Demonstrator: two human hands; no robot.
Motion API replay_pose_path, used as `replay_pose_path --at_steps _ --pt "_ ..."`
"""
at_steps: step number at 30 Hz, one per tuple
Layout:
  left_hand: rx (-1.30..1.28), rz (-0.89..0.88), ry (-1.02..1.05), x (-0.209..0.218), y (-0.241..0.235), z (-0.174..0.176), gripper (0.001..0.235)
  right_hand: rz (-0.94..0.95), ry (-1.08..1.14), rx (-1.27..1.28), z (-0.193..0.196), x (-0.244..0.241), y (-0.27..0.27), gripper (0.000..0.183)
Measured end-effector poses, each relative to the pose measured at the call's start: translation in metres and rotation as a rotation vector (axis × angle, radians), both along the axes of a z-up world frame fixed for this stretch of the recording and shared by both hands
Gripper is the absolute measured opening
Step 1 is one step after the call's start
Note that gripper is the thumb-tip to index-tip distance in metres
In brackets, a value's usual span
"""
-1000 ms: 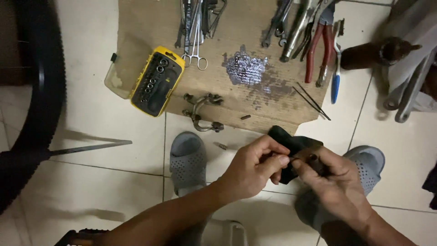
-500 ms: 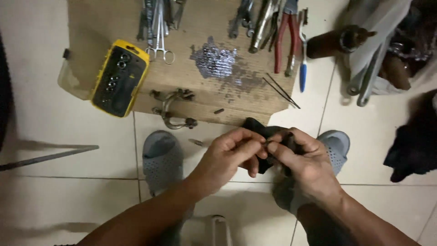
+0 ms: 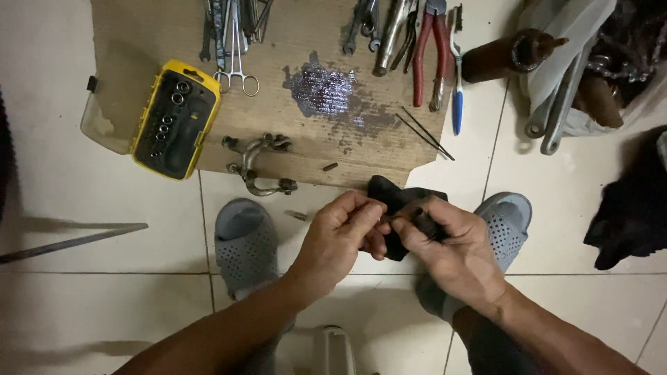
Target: The person cleans small bicycle parts with a black cloth and a screwdriver. They then pick up a socket from a yellow case and attach it to the screwdriver handle, preparing the tool for use.
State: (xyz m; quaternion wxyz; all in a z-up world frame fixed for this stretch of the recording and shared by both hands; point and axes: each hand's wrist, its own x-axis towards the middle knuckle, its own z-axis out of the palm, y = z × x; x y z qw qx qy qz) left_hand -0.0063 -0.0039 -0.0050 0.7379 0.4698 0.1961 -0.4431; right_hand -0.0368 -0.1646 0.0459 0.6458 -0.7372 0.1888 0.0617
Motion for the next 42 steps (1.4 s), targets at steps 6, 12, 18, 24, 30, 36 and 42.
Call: replay_pose_path --at_steps 6,12,18,24,30,36,42 --pt "-0.011 0.027 0.066 0.011 0.001 0.016 0.023 0.068 -0.152 -0.156 0.002 0.000 -0.002 0.007" --pt "0.062 -0.096 -0.135 0.010 -0.002 0.011 0.013 0.028 0.231 -0.080 0.007 -0.007 -0.005 0.007" --pt "-0.062 -0.095 0.043 0.000 0.008 0.001 0.016 0.060 0.339 -0.087 -0.002 -0.011 -0.006 0.005" --pt "-0.159 -0.040 0.133 0.006 0.015 -0.002 0.017 0.032 0.391 -0.113 -0.012 -0.010 -0.005 0.011" --pt "-0.202 0.042 0.185 0.006 0.021 -0.004 0.014 0.048 0.334 -0.050 -0.011 -0.003 0.005 0.006" --pt "-0.241 0.116 0.258 0.011 0.029 -0.001 0.013 0.039 0.416 -0.183 -0.005 0.003 0.017 0.002" --pt "-0.032 0.063 0.217 0.018 0.031 0.010 0.020 0.026 0.394 -0.179 -0.004 0.007 0.028 0.011"
